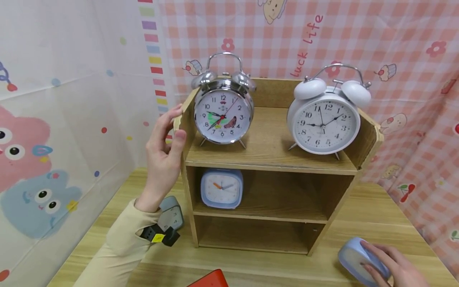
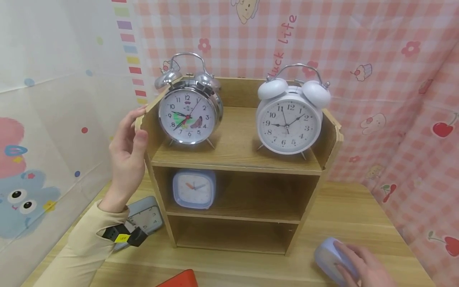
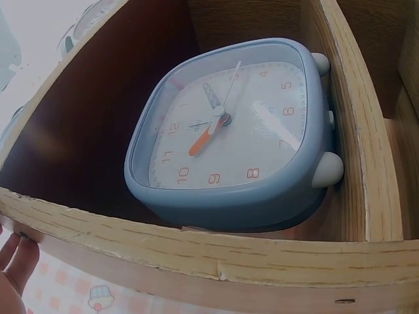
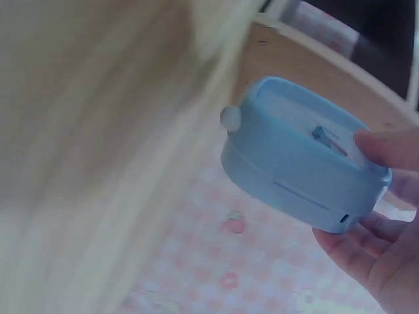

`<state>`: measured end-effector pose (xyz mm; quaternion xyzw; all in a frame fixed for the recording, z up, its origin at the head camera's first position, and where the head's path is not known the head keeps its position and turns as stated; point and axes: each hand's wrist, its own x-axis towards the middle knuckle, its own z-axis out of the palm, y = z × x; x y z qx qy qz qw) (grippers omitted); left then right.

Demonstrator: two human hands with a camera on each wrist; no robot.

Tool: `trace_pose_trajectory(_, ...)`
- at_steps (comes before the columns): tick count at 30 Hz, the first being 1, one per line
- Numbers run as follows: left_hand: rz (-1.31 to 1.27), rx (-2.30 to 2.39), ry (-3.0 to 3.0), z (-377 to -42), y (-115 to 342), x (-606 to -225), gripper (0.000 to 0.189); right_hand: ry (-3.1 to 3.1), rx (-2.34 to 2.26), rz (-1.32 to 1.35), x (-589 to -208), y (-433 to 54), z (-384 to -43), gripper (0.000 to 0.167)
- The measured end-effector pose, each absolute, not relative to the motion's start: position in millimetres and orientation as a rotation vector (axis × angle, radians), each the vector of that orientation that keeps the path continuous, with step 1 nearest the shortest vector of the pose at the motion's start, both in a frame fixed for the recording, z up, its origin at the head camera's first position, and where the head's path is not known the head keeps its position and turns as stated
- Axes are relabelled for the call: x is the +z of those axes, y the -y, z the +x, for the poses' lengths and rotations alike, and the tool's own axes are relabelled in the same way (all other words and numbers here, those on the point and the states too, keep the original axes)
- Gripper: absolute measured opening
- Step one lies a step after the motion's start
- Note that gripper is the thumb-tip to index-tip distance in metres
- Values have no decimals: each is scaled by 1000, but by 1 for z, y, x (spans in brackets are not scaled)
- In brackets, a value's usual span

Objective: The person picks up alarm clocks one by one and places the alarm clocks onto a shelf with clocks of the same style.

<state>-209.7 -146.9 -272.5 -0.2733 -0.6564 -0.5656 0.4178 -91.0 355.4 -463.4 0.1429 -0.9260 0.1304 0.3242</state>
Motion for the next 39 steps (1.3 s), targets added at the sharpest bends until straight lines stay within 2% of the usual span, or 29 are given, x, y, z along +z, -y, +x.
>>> trace_pose_trajectory(4, -681, -1406, 1656, -211, 148, -273, 68, 2366, 395, 490, -448, -347, -85, 68)
trace_pose_trajectory(7, -681, -1409, 1653, -211, 148, -273, 67, 2296, 418, 608, -436, -339, -82, 49)
trace_pose_trajectory(8, -681, -1410, 1651, -211, 148, -273, 66, 2272, 421, 640, -432, -336, -81, 50)
trace_pose_trajectory(11, -682, -1410, 1649, -210, 148, -273, 66, 2228, 419, 700, -422, -327, -77, 64)
trace_pose_trajectory(17, -680, -1396, 1673, -211, 148, -274, 72, 2232, 431, 686, -415, -318, -70, 63)
trace_pose_trajectory(23, -679, -1401, 1671, -211, 149, -274, 72, 2179, 471, 780, -406, -308, -68, 59)
trace_pose_trajectory(30, -684, -1404, 1665, -211, 149, -275, 72, 2156, 482, 735, -386, -284, -60, 60)
trace_pose_trajectory(36, -681, -1394, 1670, -211, 149, -274, 73, 2052, 570, 752, -373, -261, -63, 57)
trace_pose_trajectory(39, -686, -1396, 1670, -210, 149, -273, 74, 1959, 600, 856, -363, -251, -72, 54)
